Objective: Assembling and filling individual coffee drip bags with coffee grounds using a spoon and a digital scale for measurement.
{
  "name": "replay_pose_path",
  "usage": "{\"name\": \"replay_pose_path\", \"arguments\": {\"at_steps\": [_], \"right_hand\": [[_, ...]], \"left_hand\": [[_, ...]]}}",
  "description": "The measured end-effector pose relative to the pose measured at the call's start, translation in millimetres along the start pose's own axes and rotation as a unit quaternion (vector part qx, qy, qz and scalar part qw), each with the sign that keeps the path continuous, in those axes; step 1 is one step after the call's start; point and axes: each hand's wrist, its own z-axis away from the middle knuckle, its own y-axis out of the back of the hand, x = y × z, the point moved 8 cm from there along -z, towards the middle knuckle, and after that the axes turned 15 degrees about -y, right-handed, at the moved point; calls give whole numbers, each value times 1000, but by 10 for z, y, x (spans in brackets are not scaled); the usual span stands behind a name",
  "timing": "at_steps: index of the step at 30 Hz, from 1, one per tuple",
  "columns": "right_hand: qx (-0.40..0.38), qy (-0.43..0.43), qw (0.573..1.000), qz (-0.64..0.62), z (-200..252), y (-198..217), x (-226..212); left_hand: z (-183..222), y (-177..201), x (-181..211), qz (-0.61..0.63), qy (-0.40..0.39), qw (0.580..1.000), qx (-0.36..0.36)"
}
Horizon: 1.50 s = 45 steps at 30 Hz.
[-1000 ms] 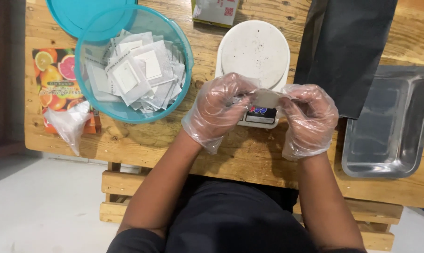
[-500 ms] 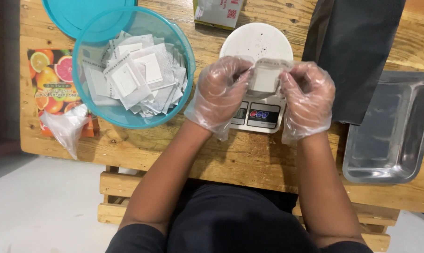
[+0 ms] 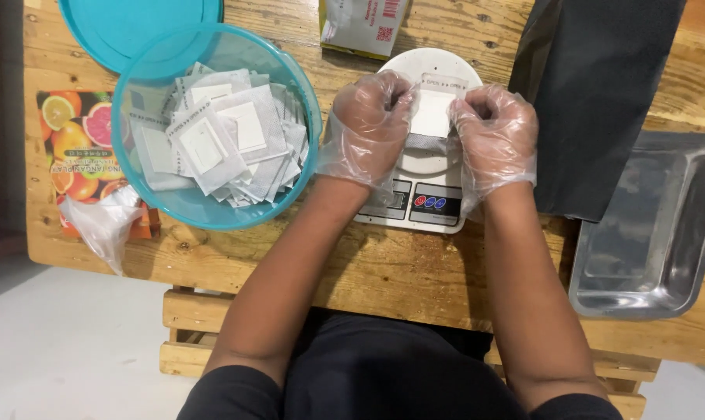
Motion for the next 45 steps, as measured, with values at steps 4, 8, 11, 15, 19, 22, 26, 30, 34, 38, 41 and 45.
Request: {"name": "replay_pose_path", "arguments": {"at_steps": [4,8,11,15,19,22,26,30,34,38,41,45], "right_hand": [[28,27,999,35,17,18,-39],[40,65,997,6,122,110,-198],[67,83,994,-13,358,223,-431],[81,87,991,-57,553,337,-556],[113,86,985,-99,691,444,-569],[122,79,981,-126,753,473,-558],[150,57,973,-167,701,516,-339],[153,52,972,-173,739,493,-386],[140,54,974,-167,712,485,-348],[138,57,974,-169,725,463,-456],[139,61,973,-174,673,477,-376],[140,64,977,-146,657,461,-376]], "left_hand": [[83,-119,-201,28,66,997,-10],[180,-34,-69,55,122,990,-46],[277,56,81,144,-27,984,100],[457,120,168,379,-142,902,152],[404,365,424,219,-135,955,148],[418,450,583,-7,-164,977,136],[408,514,541,68,-144,976,146],[425,494,525,80,-130,977,147],[409,498,537,71,-118,979,148],[396,501,541,70,-106,981,144],[396,487,514,70,-97,983,142],[386,483,500,63,-95,984,139]]}}
